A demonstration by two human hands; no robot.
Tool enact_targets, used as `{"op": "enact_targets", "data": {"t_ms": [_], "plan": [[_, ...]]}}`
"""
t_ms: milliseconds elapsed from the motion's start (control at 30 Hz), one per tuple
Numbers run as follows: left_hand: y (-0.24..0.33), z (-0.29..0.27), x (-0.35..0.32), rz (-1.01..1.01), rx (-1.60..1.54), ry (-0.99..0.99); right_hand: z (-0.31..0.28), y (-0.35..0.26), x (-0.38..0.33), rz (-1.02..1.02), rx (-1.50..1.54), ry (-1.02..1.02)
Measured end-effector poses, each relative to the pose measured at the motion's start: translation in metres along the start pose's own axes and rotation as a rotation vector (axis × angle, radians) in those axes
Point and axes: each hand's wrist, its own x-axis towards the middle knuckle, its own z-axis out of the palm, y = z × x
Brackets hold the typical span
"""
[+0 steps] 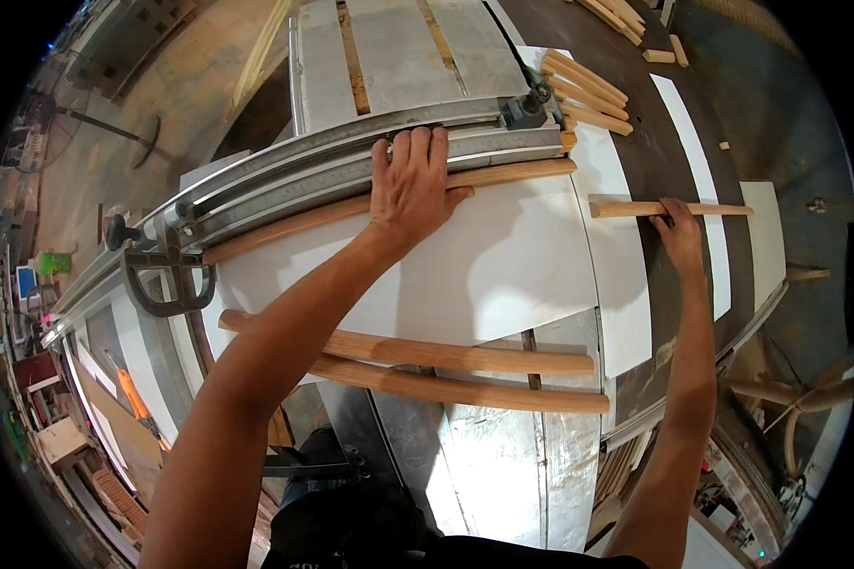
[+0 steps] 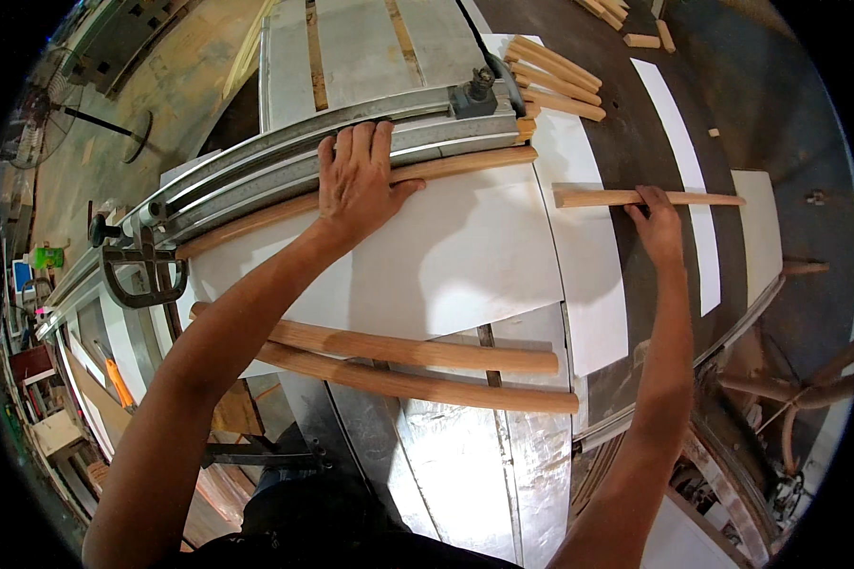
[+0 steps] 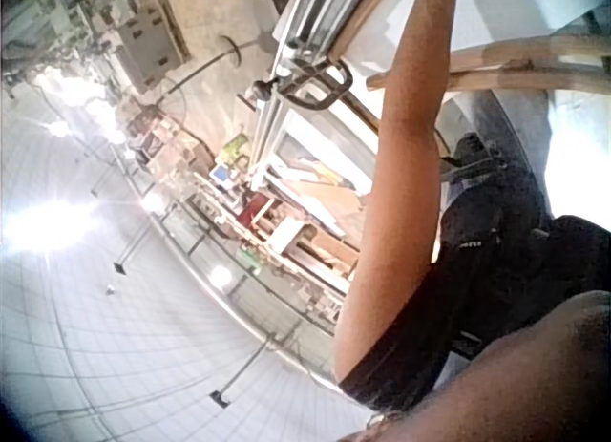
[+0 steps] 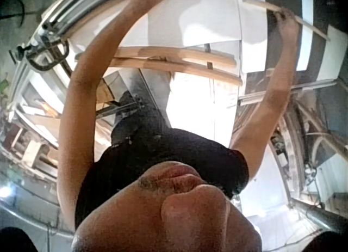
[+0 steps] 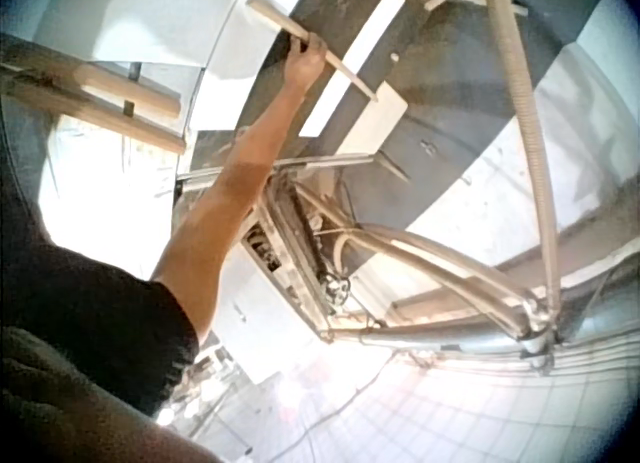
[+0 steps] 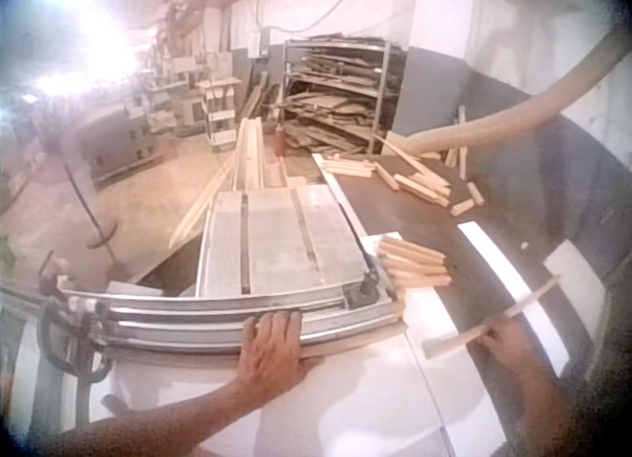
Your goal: The person stacks curved wooden pieces onto a cardboard sheet on the floor. They then unwrap a bundle of long wooden dowels and feed them one by one through a table saw to cut them into shorter segments.
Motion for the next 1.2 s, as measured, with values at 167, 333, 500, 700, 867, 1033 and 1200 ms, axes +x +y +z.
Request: {"op": "enact_targets", "data": {"t_ms": [167,333,500,700,867,1033,1200], "plan": [[-0.002,-0.001,0.0,0.003,0.002,0.007,-0.002,-0.02,-0.004,0.017,-0.026,-0.029],[-0.003,-0.004,-0.003,0.062,-0.017,0.075,-0.005,-0.019,-0.017,-0.006,-0.044,-0.067],[-0.008,-0.009,-0.018,0.144,0.052,0.005,-0.013,-0.037,-0.052,-0.03,-0.002,-0.065],[-0.018,-0.011,-0.066,0.285,-0.168,-0.148,-0.014,-0.109,-0.11,0.052,-0.049,-0.116],[-0.007,-0.028,-0.082,0.129,-0.15,-0.289,-0.018,-0.224,-0.151,0.02,0.241,-0.116],[0.014,-0.046,-0.107,0.138,-0.218,-0.326,0.008,-0.242,-0.171,0.079,0.341,0.076],[0.024,-0.054,-0.118,0.115,-0.201,-0.413,0.014,-0.237,-0.179,0.016,0.283,0.133]]}}
